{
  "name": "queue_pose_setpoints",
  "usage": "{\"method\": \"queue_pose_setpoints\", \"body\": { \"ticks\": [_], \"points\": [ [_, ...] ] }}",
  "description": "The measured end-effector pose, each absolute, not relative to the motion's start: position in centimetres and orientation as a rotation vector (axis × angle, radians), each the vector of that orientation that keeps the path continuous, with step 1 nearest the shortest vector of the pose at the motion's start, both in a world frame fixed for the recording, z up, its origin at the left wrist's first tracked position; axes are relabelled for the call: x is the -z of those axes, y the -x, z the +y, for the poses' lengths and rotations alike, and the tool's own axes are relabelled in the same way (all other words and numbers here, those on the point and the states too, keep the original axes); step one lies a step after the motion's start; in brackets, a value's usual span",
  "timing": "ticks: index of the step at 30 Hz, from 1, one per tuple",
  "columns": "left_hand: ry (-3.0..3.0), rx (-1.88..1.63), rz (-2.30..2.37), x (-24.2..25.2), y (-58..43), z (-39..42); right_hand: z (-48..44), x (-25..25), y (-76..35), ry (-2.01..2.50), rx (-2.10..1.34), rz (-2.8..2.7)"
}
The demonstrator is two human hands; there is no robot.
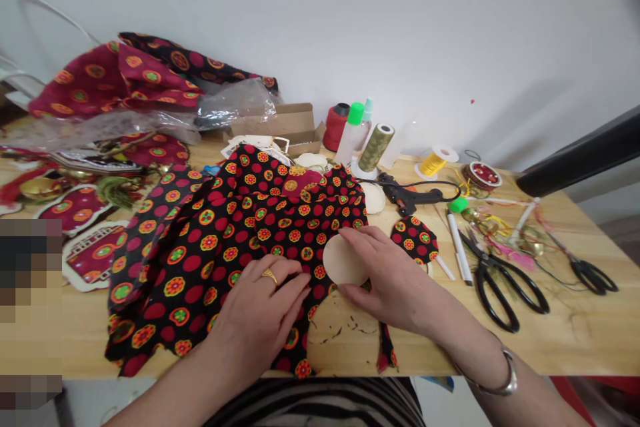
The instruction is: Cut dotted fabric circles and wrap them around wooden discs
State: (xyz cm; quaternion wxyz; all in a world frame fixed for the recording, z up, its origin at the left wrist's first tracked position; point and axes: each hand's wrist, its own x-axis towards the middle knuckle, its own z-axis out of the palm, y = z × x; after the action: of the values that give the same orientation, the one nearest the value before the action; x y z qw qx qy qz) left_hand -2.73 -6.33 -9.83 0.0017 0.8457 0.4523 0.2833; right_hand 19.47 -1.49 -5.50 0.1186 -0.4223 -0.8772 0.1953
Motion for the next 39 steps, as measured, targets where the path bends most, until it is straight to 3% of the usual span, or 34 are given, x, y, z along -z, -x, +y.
{"method": "queue_pose_setpoints", "body": {
  "ticks": [39],
  "points": [
    [-2.687, -0.822, 1.433, 10.0, 2.8, -6.2, -3.0, 6.4, -22.3, 1.106, -0.460, -2.372]
  ]
}}
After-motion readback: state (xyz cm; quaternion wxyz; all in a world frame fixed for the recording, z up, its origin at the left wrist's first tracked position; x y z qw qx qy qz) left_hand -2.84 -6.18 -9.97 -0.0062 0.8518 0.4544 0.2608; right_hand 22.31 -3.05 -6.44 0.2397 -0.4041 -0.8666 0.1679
